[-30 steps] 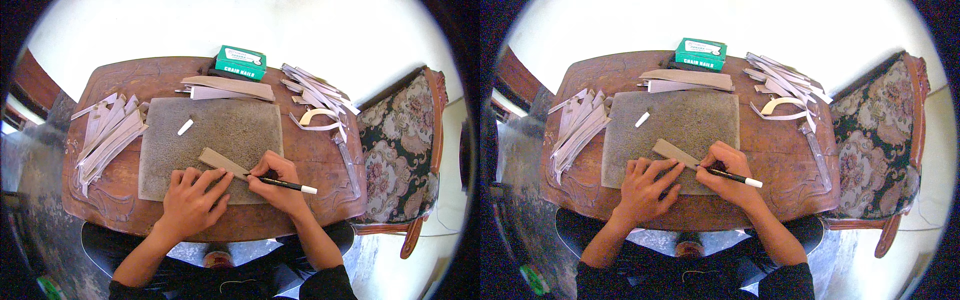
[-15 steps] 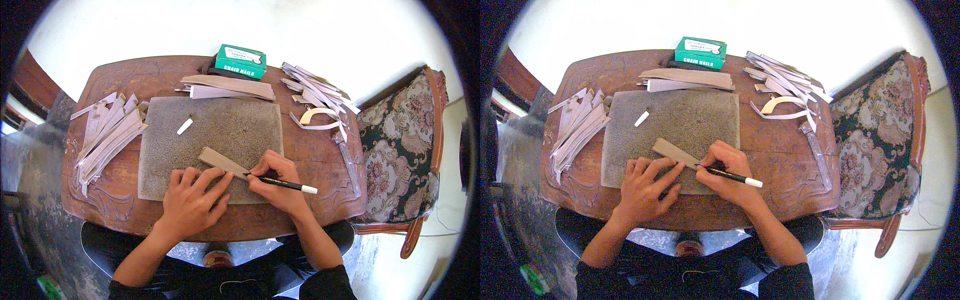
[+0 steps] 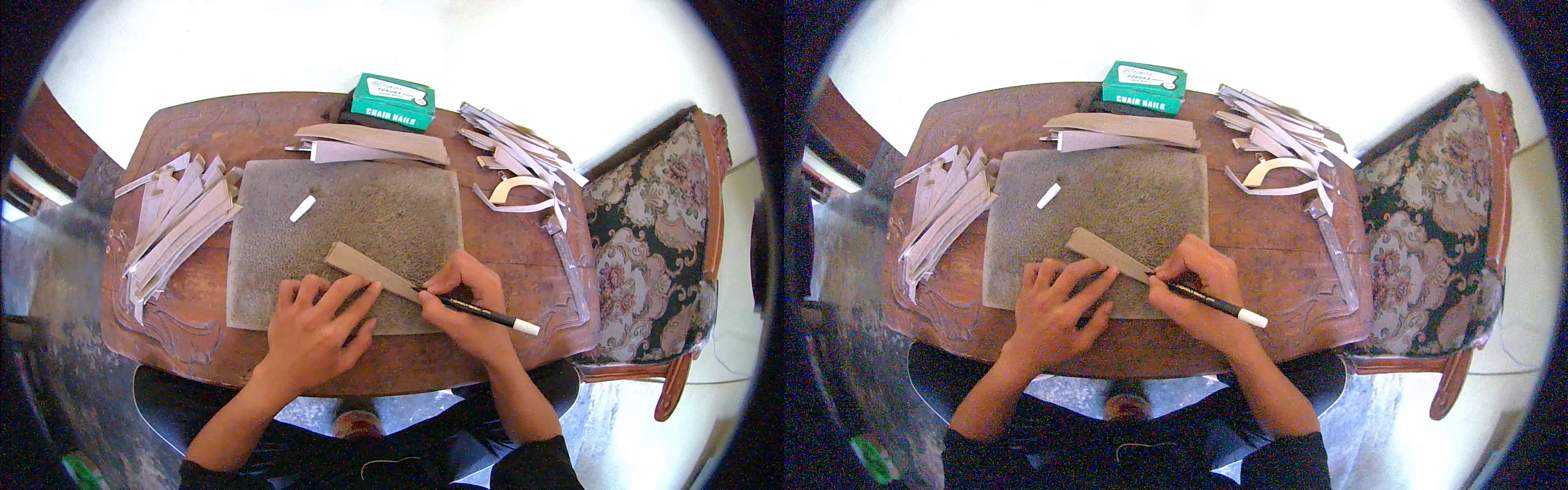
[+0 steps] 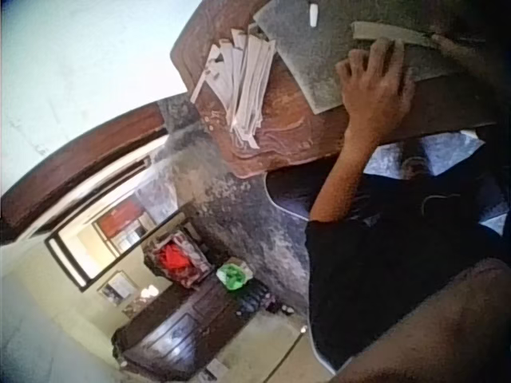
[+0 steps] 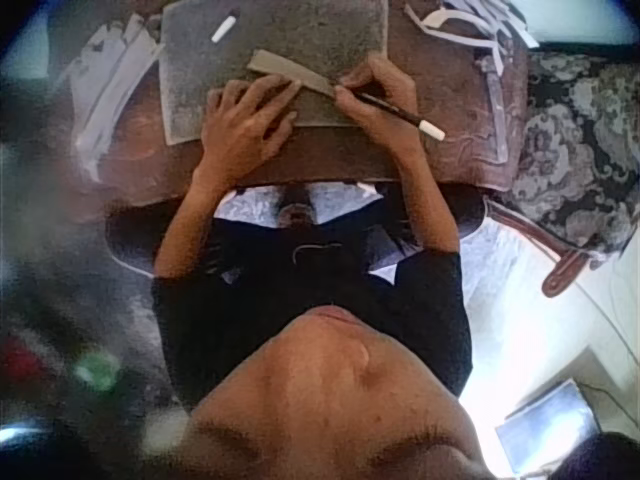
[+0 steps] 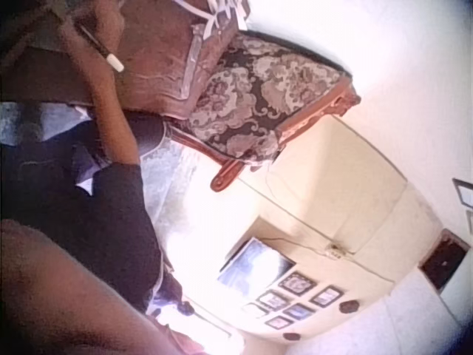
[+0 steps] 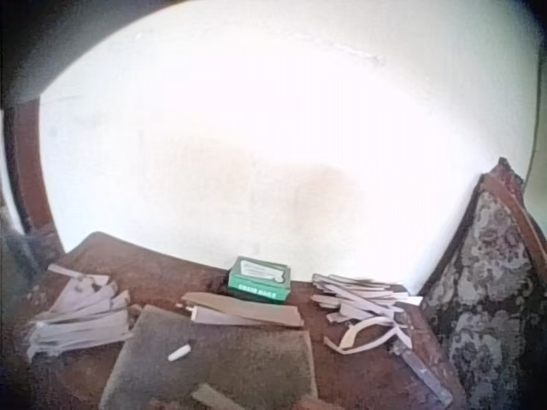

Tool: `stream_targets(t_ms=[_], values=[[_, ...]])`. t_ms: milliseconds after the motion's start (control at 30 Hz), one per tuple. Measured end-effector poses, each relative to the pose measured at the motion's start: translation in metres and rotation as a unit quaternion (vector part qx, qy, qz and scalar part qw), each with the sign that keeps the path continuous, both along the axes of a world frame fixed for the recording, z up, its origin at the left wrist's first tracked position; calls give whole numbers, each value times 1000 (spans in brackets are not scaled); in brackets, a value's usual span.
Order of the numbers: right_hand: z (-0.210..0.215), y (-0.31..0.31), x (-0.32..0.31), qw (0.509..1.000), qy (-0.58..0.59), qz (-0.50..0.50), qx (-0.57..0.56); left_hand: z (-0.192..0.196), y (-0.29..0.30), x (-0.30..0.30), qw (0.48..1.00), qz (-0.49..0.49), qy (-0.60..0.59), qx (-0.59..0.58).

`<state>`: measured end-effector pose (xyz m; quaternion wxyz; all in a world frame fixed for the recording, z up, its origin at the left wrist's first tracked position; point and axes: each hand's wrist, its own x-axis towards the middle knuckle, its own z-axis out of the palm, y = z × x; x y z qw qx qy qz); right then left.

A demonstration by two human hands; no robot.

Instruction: The person sits on the floor at a wooden table and uses a black marker to draw lines on small rectangular paper pieces. They repeatedly pick up pieces, mark them, and place them back on the table.

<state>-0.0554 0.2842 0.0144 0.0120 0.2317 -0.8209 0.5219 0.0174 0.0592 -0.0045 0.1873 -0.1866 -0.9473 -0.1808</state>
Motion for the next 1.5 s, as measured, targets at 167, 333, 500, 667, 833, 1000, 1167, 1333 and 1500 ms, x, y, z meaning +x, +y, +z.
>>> stream_targets(t_ms=[167, 333, 500, 667, 833, 1000, 1167, 1333, 1500], values=[[-8, 1, 2, 1000, -13, -3, 6, -1, 1, 0, 1000, -1, -3, -4], [-12, 3, -3, 1000, -27, -7, 12, 0, 0, 0, 1000, -4, -7, -2], [-19, 7, -7, 999, -33, 4, 9, -3, 2, -2, 1000, -7, -6, 0], [-10, 3, -7, 999, -44, 17, 25, 1, -1, 0, 1000, -5, -4, -4], [-14, 5, -7, 999, -45, 18, 23, 0, 1, -1, 1000, -6, -7, 1], [-11, 3, -6, 998, -51, 22, 19, 1, -1, 0, 1000, -3, -9, -5], [-11, 3, -5, 999, -43, 16, 27, -1, 0, -1, 1000, -7, -8, 1], [-10, 2, -6, 999, -39, 20, 31, 1, 0, -1, 1000, -6, -8, -2], [-12, 1, -6, 999, -33, 15, 10, 1, 0, -1, 1000, -8, -4, -4]])
